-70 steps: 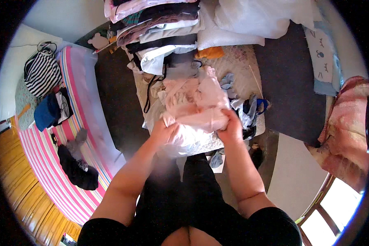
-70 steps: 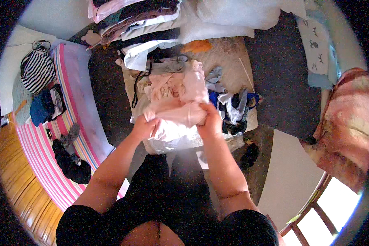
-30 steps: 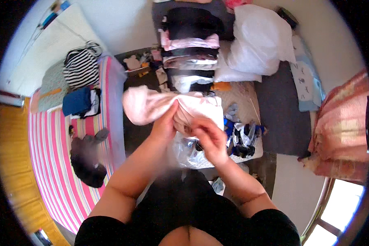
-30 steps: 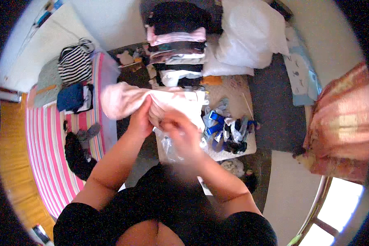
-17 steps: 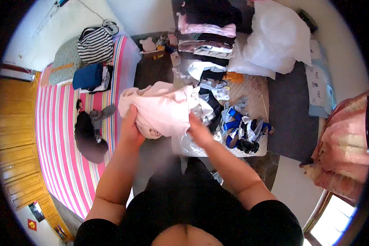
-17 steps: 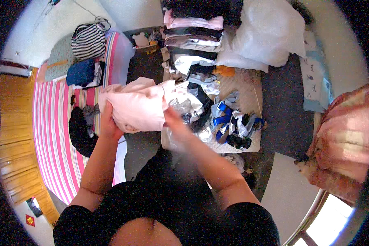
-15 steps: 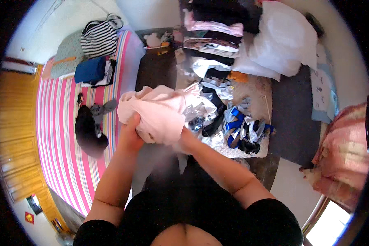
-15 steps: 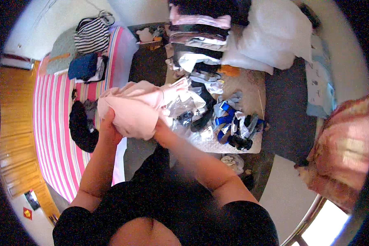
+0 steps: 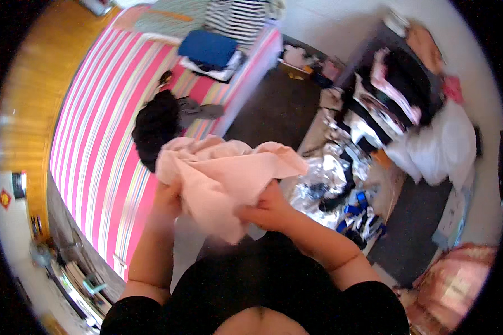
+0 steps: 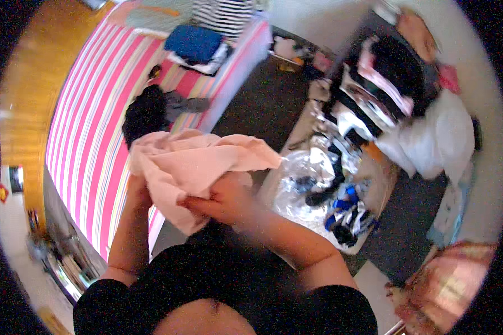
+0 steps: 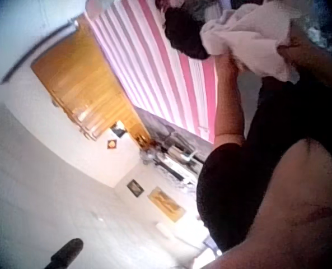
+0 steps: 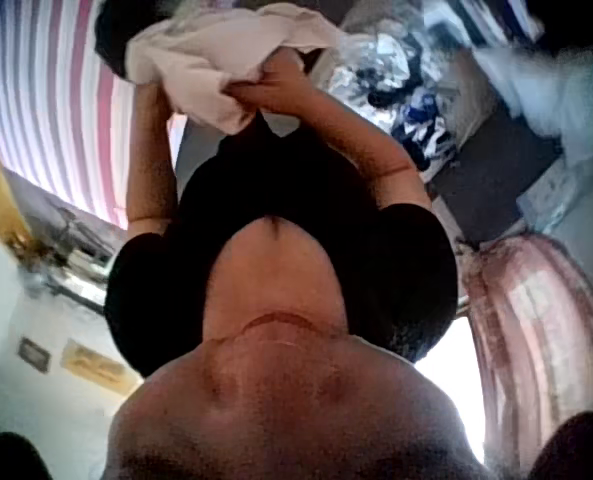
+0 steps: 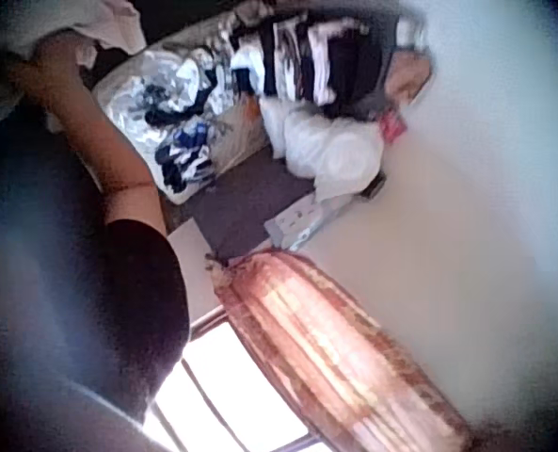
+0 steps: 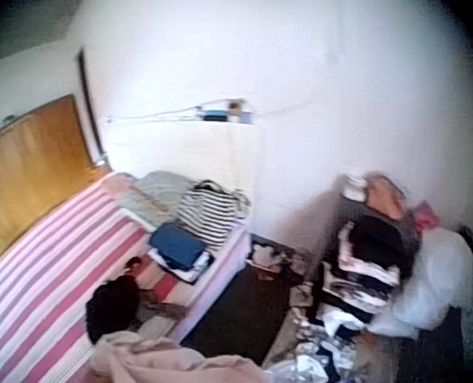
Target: The person picks up clothing items from a pile on a bed and folds them one by one. The person folds a pair of black shorts by hand and places them on a stack, then picks up a pink long-sleeved shirt and folds the sleeves and body on the bed surface.
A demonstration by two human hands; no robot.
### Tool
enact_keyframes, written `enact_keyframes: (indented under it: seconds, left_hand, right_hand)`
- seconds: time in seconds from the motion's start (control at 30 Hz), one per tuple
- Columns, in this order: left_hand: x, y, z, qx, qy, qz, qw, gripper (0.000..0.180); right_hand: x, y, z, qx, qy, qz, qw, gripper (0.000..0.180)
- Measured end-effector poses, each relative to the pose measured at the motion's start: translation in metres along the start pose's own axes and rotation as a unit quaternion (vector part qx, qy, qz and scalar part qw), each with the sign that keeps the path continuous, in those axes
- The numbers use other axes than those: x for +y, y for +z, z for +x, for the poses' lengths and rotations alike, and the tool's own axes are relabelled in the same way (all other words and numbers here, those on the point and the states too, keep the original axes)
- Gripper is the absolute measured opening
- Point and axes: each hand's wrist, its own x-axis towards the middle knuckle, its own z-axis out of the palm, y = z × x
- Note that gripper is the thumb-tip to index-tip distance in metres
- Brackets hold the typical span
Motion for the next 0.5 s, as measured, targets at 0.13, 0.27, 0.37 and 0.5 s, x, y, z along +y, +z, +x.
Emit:
enact_keyframes:
  seconds: [0.13, 0.27, 0.37, 0.5]
  left_hand:
    - [0.042, -0.042, -0.027, -0.018, -0.034, 0.195, 0.980, 0.055]
    - [0.090, -0.087, -0.037, 0.015, -0.001, 0.110, 0.994, 0.051]
    - [0.136, -0.132, -0.049, 0.078, 0.001, 0.081, 0.994, 0.051]
    - [0.197, -0.186, -0.075, 0.145, 0.106, 0.105, 0.978, 0.058]
  right_hand:
    - [-0.014, 0.039, 0.052, -0.059, 0.002, -0.002, 0.998, 0.036]
    - [-0.013, 0.099, 0.104, -0.051, 0.206, 0.169, 0.963, 0.041]
    - [-0.023, 0.138, 0.144, -0.097, 0.190, 0.291, 0.933, 0.040]
    - [-0.034, 0.194, 0.194, -0.223, 0.143, 0.227, 0.937, 0.041]
